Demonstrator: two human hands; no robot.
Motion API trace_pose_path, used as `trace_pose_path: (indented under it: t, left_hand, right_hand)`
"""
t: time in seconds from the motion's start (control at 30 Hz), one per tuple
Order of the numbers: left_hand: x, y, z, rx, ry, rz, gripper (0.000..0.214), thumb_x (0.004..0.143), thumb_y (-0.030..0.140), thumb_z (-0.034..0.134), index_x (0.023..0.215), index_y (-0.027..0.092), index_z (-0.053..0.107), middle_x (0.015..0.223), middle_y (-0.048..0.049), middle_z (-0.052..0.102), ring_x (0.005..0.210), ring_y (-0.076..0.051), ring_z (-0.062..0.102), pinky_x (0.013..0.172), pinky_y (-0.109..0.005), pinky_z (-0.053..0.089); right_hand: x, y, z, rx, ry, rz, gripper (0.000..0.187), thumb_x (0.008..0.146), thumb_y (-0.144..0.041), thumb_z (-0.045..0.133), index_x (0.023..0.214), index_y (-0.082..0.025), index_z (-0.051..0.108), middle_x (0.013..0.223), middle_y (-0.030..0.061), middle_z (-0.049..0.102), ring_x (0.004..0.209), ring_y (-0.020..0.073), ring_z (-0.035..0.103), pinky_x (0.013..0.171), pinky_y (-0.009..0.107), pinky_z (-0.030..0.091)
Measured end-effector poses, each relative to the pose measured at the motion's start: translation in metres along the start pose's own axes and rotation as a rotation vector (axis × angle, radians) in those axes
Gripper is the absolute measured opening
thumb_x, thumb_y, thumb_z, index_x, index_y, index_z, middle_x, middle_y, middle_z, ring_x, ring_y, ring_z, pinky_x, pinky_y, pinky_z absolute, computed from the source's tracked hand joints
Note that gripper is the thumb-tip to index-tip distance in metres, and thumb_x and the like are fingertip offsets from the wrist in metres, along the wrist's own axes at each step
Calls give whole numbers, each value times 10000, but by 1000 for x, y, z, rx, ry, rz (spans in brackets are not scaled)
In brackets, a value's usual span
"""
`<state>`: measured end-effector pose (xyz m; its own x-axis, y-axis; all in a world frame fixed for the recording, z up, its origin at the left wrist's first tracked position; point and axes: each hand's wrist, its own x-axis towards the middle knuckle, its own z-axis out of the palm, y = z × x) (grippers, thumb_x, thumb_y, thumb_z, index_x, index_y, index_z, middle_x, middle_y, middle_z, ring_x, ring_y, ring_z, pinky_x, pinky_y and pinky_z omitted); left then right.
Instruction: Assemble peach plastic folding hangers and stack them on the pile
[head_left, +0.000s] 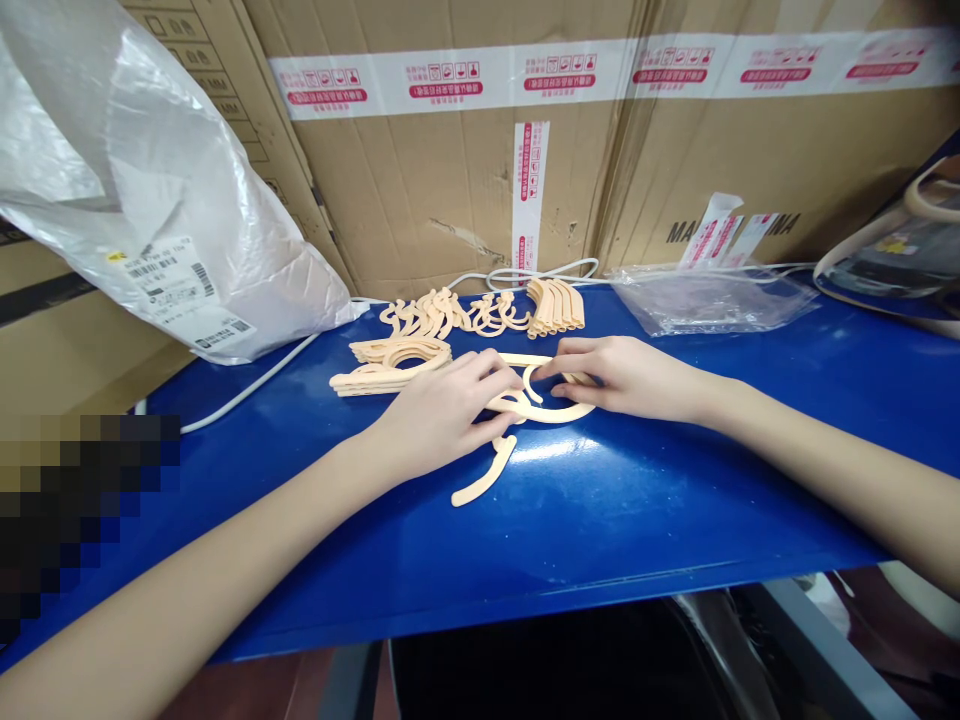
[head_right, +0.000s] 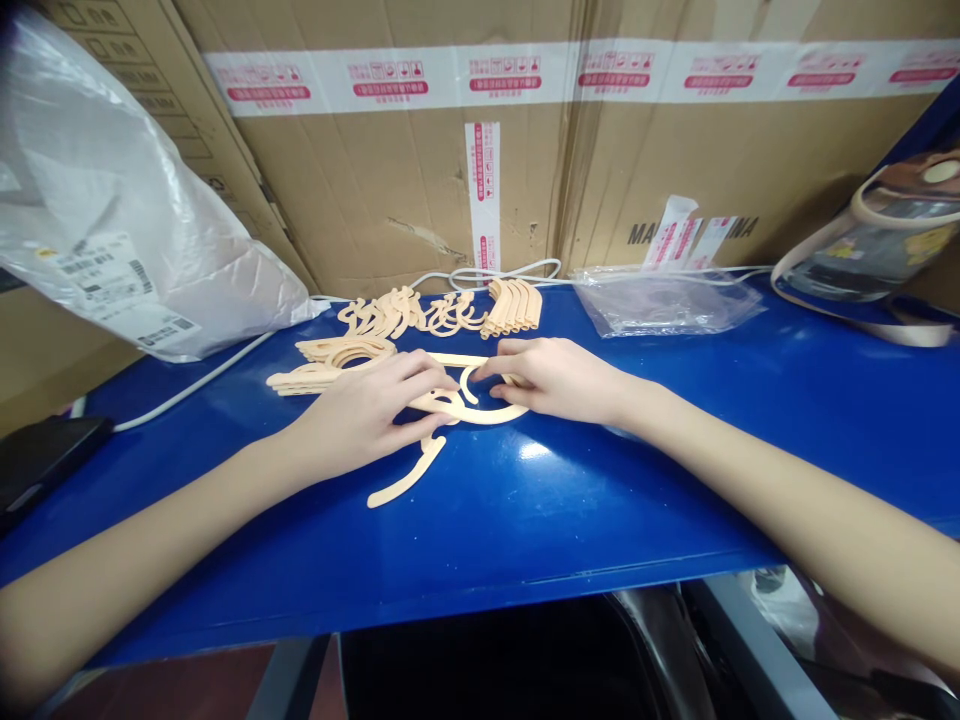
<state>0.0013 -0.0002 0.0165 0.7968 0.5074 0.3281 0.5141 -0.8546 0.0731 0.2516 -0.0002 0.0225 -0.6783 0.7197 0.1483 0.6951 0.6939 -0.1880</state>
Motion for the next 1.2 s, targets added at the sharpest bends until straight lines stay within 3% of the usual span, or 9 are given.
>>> trace_pose_path:
  t: [0.2,0.37,0.5,0.73,1.07,1.2]
  left_hand:
    - [2,-1,3,77,68,-22,223,953,355,546,1088,187,604,1041,-33,624,932,-186,580,743,-286,431]
    - [3,2,3,115,135,-41,187,913,333,616,969,162,564,982,-32,614,888,-190,561,697,-284,406]
    - [2,3,2,22,70,-51,143,920,271,593,846,171,524,857,3,590,792,-166,532,684,-284,384]
    - [3,1,4,-119,2,-32,13,923,182,544,915,181,554,970,5,592,870,-152,540,749,-281,391]
    - [0,1,2,-141,-34,-36,104,940,180,496,1017,181,566,1036,-18,569,924,-169,537,805,-310,417]
    - [0,2,2,-100,-51,-11,130,955,188,454,954,167,583,1010,-33,563,902,-169,533,794,-306,427]
  right_hand:
    - [-1,-1,0,-31,-22,-8,318,953,-295,488,1228,-238,637,950,40,599,742,159,595,684,297,439]
    - [-2,0,3,-21,8,-30,338,948,-305,482,1239,-226,634,1132,78,573,904,197,608,809,349,476]
    - [-2,2,5,-28,21,-39,338,951,-308,470,1223,-210,647,1151,96,568,993,224,595,858,373,479]
    - [-1,1,4,-23,4,-38,344,955,-313,456,1223,-206,644,1144,102,573,993,230,593,861,388,485]
    - [-1,2,4,-14,1,-25,330,954,-327,468,1200,-204,651,1135,92,573,986,223,600,848,361,480]
    - [-1,1,4,-9,1,-21,333,948,-310,465,1206,-209,651,1144,91,576,981,223,604,858,367,475]
